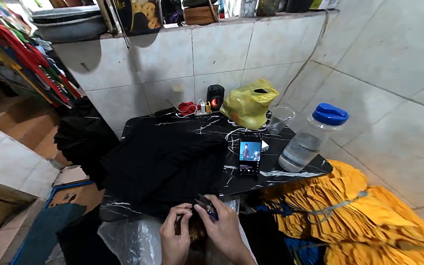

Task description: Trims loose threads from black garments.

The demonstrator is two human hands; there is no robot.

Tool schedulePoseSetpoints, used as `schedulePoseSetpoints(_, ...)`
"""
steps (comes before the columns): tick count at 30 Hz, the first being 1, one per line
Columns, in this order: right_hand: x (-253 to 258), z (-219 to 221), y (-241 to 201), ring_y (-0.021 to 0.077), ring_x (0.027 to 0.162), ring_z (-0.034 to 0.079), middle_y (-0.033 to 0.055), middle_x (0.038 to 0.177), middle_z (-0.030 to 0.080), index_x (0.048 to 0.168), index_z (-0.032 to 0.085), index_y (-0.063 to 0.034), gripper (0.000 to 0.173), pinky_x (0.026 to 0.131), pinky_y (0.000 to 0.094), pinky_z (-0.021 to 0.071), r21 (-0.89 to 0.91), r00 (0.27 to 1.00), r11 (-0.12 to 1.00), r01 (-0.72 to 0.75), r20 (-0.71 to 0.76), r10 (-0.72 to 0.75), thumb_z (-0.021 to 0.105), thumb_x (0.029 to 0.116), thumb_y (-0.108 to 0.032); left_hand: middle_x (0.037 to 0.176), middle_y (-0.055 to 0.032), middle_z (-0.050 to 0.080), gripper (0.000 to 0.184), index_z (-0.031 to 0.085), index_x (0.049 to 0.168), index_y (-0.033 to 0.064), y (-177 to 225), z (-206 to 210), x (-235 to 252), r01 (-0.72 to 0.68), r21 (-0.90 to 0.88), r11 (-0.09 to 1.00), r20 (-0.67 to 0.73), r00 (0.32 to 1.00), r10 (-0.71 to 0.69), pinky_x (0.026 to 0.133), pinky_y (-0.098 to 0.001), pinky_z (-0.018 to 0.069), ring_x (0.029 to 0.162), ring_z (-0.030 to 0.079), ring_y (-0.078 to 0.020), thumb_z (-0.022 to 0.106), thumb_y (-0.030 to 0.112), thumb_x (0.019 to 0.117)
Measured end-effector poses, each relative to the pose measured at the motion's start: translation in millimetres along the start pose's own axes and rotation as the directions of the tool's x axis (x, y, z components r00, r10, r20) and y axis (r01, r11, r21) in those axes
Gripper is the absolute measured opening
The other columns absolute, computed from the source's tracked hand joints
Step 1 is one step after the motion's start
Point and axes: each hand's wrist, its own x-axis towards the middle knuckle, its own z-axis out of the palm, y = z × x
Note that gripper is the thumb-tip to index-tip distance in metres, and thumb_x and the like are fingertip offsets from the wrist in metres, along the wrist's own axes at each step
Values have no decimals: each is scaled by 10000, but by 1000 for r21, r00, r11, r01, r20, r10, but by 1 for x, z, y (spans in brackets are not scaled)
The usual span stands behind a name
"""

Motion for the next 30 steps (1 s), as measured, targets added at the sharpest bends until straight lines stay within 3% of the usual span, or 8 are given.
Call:
schedulePoseSetpoints(2, 3, 3, 5, 79, 975, 691, 8, 1076, 736, 1149, 754, -100, 330, 872, 281, 588, 283, 987, 951, -126, 130, 92, 711, 961, -368, 1084, -79, 748, 66, 677, 1011, 43, 2, 1, 0, 17, -26, 1000, -1, 1000, -17, 840, -295, 634, 987, 737, -178, 629, 78, 982)
schedulePoseSetpoints(7, 10, -1, 16, 108, 841, 650, 41, 944, 698, 1018, 711, -28, 137, 733, 261, 551, 605, 946, 731, -316, 258, 195, 695, 968, -155, 792, 20, 684, 117, 681, 1001, 70, 12, -20, 0, 168, 96, 981, 204, 961, -185, 533, -222, 562, 594, 627, -58, 621, 170, 1006)
schedulePoseSetpoints(9, 10, -2, 19, 49, 579, 506, 5, 797, 628, 1051, 681, -26, 120, 503, 202, 422, 652, 910, 636, -413, 318, 266, 663, 982, -121, 816, 12, 701, 150, 719, 1040, 120, 7, -44, 4, 167, 310, 936, 510, 802, -312, 639, -302, 582, 668, 656, -95, 619, 227, 1012)
schedulePoseSetpoints(11, 10, -3, 21, 35, 463, 390, -9, 697, 566, 1102, 654, -26, 129, 407, 193, 324, 682, 865, 532, -501, 382, 325, 640, 995, -97, 1042, -14, 713, 184, 734, 1140, 150, -1, -59, 9, 115, 409, 905, 674, 631, -385, 820, -362, 590, 883, 688, -140, 683, 196, 969)
schedulePoseSetpoints(13, 10, -4, 21, 26, 441, 369, -16, 663, 550, 1133, 636, -31, 141, 397, 189, 312, 686, 846, 496, -533, 410, 342, 619, 1006, -87, 1119, 7, 713, 194, 760, 1117, 160, -6, -63, 8, 72, 350, 934, 603, 746, -283, 876, -290, 594, 962, 688, -92, 740, 185, 925)
schedulePoseSetpoints(15, 11, -3, 20, 21, 435, 369, -13, 654, 553, 1142, 630, -24, 147, 392, 183, 312, 690, 836, 475, -546, 415, 359, 615, 1008, -83, 998, 49, 749, 102, 782, 999, 155, -6, -58, 8, 15, 255, 967, 403, 907, -120, 834, -236, 616, 899, 711, -46, 760, 207, 915)
schedulePoseSetpoints(17, 11, -3, 19, 20, 429, 361, -4, 659, 549, 1149, 623, -17, 153, 387, 180, 310, 698, 824, 443, -562, 422, 379, 612, 1013, -86, 952, 78, 763, 91, 790, 952, 175, -3, -51, 11, -24, 224, 974, 258, 966, -36, 839, -262, 609, 896, 716, -46, 763, 255, 919)
schedulePoseSetpoints(30, 12, -11, 10, 3, 410, 338, 48, 769, 652, 1171, 624, -19, 177, 372, 165, 290, 698, 779, 363, -617, 476, 409, 611, 1021, -112, 1181, 42, 697, 350, 754, 1107, 208, -9, -7, 17, -63, 357, 932, 199, 980, -10, 978, -345, 546, 1135, 638, -119, 804, 446, 856)
